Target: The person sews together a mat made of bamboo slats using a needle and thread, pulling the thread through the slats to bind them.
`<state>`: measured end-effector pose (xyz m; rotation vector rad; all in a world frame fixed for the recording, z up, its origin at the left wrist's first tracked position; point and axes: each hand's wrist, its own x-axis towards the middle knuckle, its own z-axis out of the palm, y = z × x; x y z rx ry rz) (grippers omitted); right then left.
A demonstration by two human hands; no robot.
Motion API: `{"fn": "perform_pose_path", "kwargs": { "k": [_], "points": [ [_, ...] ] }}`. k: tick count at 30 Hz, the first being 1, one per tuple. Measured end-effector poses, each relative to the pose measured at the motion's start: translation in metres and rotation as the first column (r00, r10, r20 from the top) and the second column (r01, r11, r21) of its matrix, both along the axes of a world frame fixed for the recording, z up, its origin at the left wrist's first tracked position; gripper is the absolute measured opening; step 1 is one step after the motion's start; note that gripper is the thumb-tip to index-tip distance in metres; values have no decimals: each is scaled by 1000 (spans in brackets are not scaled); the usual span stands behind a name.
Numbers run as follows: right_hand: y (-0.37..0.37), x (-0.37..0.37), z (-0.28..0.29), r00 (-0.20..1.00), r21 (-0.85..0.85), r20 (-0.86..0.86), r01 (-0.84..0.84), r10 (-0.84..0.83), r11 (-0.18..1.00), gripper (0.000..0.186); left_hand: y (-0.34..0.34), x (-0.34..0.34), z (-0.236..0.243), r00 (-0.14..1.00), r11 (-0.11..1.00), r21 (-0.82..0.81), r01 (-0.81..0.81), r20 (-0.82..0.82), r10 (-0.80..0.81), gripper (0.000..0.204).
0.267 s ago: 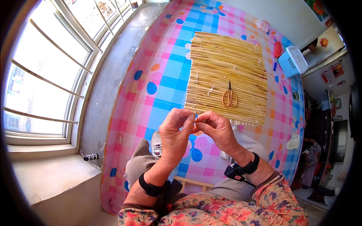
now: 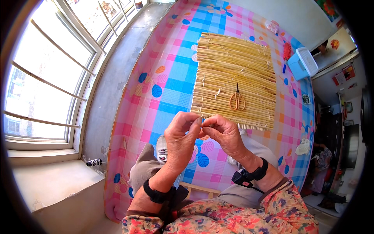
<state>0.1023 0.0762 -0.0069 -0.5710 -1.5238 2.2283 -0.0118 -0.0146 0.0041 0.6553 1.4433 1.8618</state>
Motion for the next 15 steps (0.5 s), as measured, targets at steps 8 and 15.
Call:
{"fn": "perform_pose_path", "kwargs": {
  "k": [8, 15],
  "points": [
    [1, 1, -1, 1000, 2, 9, 13, -13, 1000, 18, 0, 0, -1, 1000, 1000, -5, 14, -21, -14, 4],
    [1, 2, -1, 1000, 21, -4, 21, -21, 1000, 17, 0, 1, -2, 999, 1000, 0, 20, -40, -20, 4]
  ]
}}
